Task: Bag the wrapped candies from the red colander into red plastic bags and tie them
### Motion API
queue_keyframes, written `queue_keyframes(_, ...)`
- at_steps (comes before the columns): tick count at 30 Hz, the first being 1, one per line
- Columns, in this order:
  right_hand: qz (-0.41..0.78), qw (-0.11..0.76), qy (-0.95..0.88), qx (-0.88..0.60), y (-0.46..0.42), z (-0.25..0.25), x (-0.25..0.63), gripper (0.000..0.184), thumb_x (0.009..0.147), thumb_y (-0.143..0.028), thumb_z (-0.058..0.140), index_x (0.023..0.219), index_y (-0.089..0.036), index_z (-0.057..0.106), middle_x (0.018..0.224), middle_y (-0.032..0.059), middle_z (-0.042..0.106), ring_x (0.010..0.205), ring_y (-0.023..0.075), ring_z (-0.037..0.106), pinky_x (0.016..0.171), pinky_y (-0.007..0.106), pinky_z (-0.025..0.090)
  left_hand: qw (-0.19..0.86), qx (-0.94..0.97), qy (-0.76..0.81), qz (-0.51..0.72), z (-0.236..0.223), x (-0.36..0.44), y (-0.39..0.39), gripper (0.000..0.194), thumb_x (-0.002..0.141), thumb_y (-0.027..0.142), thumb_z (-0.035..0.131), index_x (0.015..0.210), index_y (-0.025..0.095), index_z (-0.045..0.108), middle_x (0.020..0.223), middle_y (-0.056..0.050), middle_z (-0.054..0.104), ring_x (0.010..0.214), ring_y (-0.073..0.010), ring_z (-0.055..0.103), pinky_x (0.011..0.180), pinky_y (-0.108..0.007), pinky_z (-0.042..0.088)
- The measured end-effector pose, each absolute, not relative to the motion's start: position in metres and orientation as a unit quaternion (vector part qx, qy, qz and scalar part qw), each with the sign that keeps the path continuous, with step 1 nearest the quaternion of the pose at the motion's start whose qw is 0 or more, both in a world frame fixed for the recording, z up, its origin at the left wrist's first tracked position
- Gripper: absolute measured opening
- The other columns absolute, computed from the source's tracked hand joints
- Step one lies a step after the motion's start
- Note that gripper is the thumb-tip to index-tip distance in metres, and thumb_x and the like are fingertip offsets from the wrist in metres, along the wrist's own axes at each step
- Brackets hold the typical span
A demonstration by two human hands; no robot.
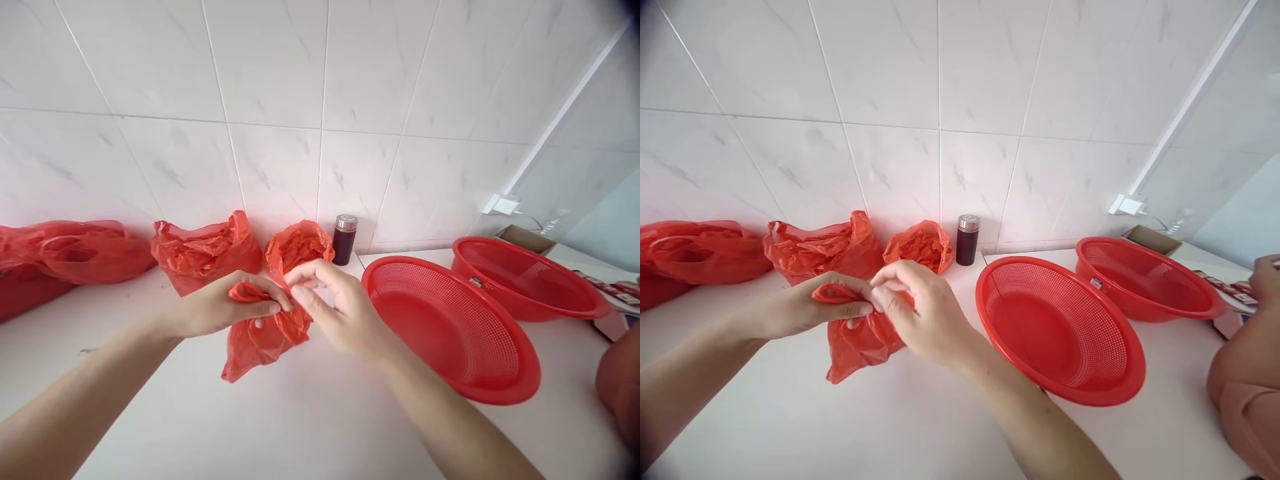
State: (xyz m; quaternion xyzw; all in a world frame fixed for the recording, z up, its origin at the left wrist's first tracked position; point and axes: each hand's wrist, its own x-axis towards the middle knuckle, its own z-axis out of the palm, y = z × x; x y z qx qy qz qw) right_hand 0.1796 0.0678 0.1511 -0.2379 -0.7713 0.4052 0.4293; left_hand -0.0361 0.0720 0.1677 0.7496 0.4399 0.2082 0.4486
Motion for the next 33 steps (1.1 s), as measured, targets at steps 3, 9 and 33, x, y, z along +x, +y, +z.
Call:
queue_keyframes(3, 0.44, 0.446, -0.729, -0.275, 0.088, 0.119, 0.162, 0.023, 0.099, -0.037, 0.045, 0.116, -0.027, 0.056, 0.109, 0.0026, 0.063, 0.104, 0.0167, 0.058, 0.093, 0.033, 0.046, 0.336, 0.786, 0.481, 0.195, 0.159, -0.032, 0.071, 0.017, 0.082, 0.024, 0.052, 0.08, 0.025, 0.069, 0.075, 0.0, 0.064, 0.064, -0.0178, 0.055, 0.059, -0.03, 0.044)
queue_keyframes(9, 0.644, 0.367, -0.645, -0.186, 0.109, 0.088, 0.144, 0.025, 0.098, -0.041, 0.047, 0.117, -0.027, 0.053, 0.082, -0.002, 0.059, 0.059, 0.0115, 0.056, 0.073, 0.032, 0.051, 0.078, 0.796, 0.509, 0.317, 0.131, -0.022, 0.069, 0.021, 0.073, 0.008, 0.043, 0.085, 0.022, 0.053, 0.09, -0.003, 0.063, 0.07, -0.017, 0.061, 0.057, -0.026, 0.046)
queue_keyframes(33, 0.394, 0.418, -0.647, -0.501, 0.104, -0.014, 0.149, 0.036, 0.081, -0.056, 0.059, 0.089, -0.025, 0.044, 0.089, 0.002, 0.065, 0.082, 0.0224, 0.064, 0.074, 0.034, 0.047, 0.266, 0.607, 0.667, 0.339, 0.018, -0.067, 0.039, 0.044, 0.097, 0.049, 0.023, 0.092, 0.023, 0.059, 0.103, -0.004, 0.066, 0.096, -0.02, 0.06, 0.086, -0.031, 0.046)
